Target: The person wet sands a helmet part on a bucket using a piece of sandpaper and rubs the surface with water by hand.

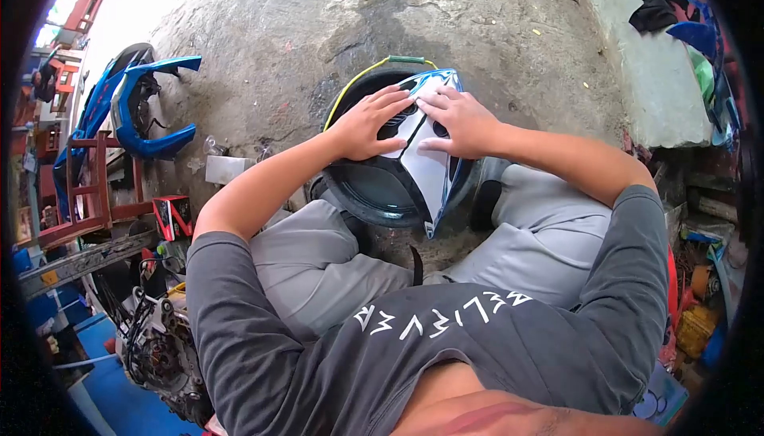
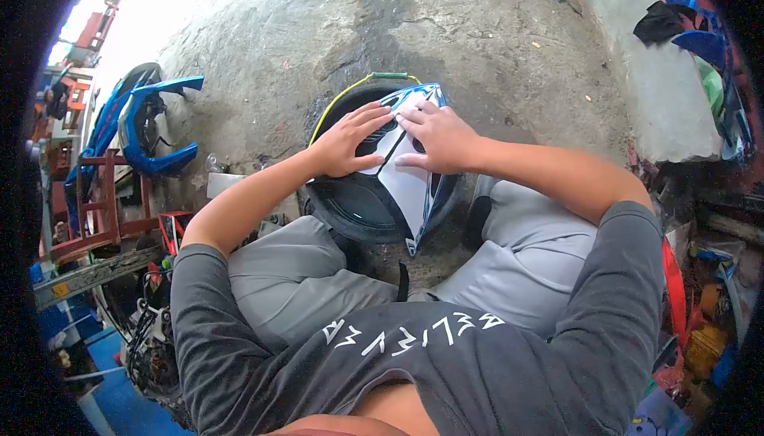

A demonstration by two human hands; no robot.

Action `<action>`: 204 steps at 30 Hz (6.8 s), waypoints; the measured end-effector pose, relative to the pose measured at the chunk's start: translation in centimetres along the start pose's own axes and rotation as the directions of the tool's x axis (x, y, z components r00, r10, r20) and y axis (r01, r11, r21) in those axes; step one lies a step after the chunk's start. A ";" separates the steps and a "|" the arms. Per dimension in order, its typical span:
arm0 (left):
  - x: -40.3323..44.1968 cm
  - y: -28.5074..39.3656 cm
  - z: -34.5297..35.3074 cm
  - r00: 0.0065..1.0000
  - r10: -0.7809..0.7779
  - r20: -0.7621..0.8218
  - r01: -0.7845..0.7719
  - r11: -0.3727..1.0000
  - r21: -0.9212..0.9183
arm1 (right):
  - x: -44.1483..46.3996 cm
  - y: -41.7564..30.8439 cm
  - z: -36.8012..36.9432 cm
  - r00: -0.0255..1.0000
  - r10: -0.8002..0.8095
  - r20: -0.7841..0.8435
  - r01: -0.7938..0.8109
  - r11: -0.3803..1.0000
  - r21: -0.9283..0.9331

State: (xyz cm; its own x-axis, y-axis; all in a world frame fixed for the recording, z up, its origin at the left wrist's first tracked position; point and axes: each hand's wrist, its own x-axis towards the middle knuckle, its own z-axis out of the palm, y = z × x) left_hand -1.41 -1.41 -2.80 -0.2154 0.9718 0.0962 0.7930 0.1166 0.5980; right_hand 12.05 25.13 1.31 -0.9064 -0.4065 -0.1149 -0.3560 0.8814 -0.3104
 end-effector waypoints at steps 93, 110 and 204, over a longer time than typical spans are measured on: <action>0.1 0.4 -0.3 1.000 -0.018 0.010 0.019 1.000 -0.009 | -0.2 3.0 -0.6 0.992 0.124 -0.016 -0.124 0.989 -0.085; 0.0 0.3 -0.1 1.000 -0.022 0.017 0.023 1.000 -0.006 | -0.2 1.8 -0.7 0.996 -0.085 -0.008 0.084 0.991 -0.102; 0.3 0.3 -0.3 1.000 -0.009 0.000 0.009 1.000 -0.018 | -1.3 2.0 -0.7 0.939 0.268 0.214 -0.272 0.962 -0.007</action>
State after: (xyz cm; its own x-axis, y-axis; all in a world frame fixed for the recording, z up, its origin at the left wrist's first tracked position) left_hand -1.42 -1.19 -2.39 -0.2231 0.9705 0.0910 0.7806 0.1220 0.6130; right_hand 12.35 27.57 1.47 -0.8980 -0.1976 -0.3932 -0.0974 0.9606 -0.2603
